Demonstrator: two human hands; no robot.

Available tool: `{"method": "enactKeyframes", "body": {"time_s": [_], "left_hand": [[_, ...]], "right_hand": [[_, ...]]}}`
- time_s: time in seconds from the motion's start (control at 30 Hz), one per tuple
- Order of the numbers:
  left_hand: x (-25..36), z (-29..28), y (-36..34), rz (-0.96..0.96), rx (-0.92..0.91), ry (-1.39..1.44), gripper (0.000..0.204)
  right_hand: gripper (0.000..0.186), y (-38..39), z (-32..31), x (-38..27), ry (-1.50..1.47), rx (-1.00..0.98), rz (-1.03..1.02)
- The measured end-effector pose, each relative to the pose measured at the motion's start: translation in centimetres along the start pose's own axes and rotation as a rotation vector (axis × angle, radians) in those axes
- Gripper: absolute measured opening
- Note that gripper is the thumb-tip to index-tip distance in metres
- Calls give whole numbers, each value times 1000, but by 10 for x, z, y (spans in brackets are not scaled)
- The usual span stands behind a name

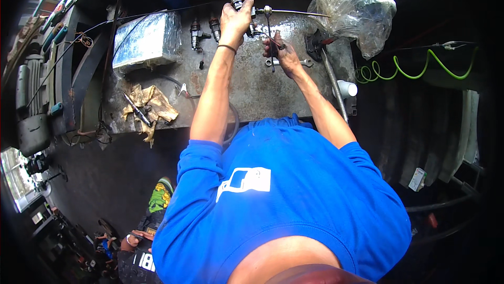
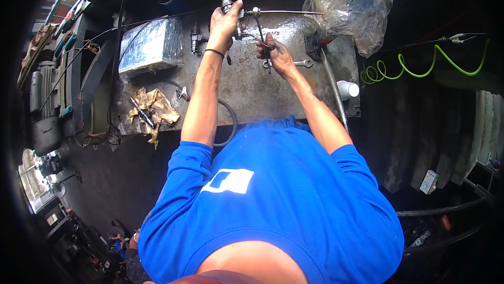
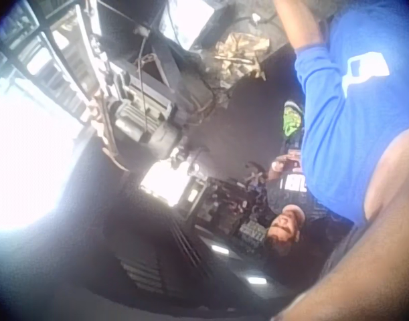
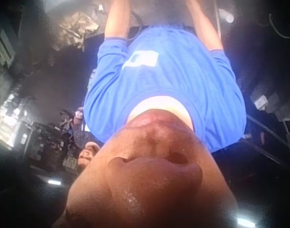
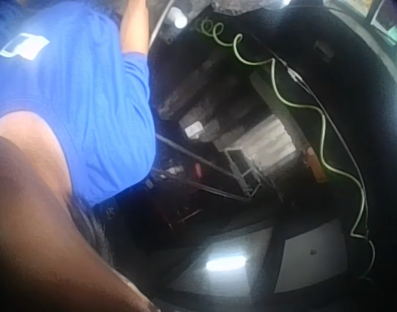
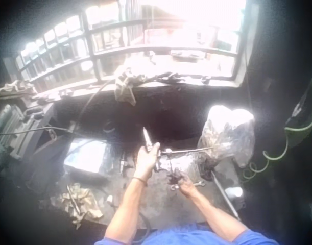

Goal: The person cleans and tests fuel injectors by scrubbing them with a brush and mounting them on a test stand.

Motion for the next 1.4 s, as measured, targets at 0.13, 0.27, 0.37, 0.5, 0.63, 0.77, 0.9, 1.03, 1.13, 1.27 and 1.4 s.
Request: {"method": "enactKeyframes", "body": {"time_s": [0.13,0.27,0.37,0.5,0.63,0.77,0.9,1.03,1.13,1.27,1.4], "left_hand": [[-4,3,0,42,-38,-3,59],[-13,0,-7,205,20,1,45],[-10,3,-8,244,18,-22,45],[1,-3,1,226,56,-111,47],[-1,-14,5,213,110,-196,50],[24,-8,24,104,50,-190,62],[27,-15,32,34,50,-157,61],[20,-5,19,16,86,-202,66],[7,-11,11,9,108,-164,65],[14,-4,12,-21,88,-136,67],[21,2,14,-52,39,19,73]], "right_hand": [[51,8,-8,-2,116,-40,15],[52,22,6,-26,202,-47,83],[49,27,4,-40,167,-69,116],[51,32,9,-53,137,-95,172],[60,31,18,-39,231,-60,159],[56,22,11,-14,28,43,6],[39,17,16,-4,16,-11,-33],[40,10,13,8,63,112,-87],[44,15,29,-4,-121,60,-48],[45,-2,-4,-5,-131,41,-126],[50,-27,-21,-8,145,50,-201]]}}
Point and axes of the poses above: each hand's wrist, its own y-axis away from the middle knuckle, its own z-axis out of the palm, x = y × z, the point moved 2 cm from there along -y, towards the middle knuckle, and after that the axes turned 2 degrees about -x, right-handed, at the moved point
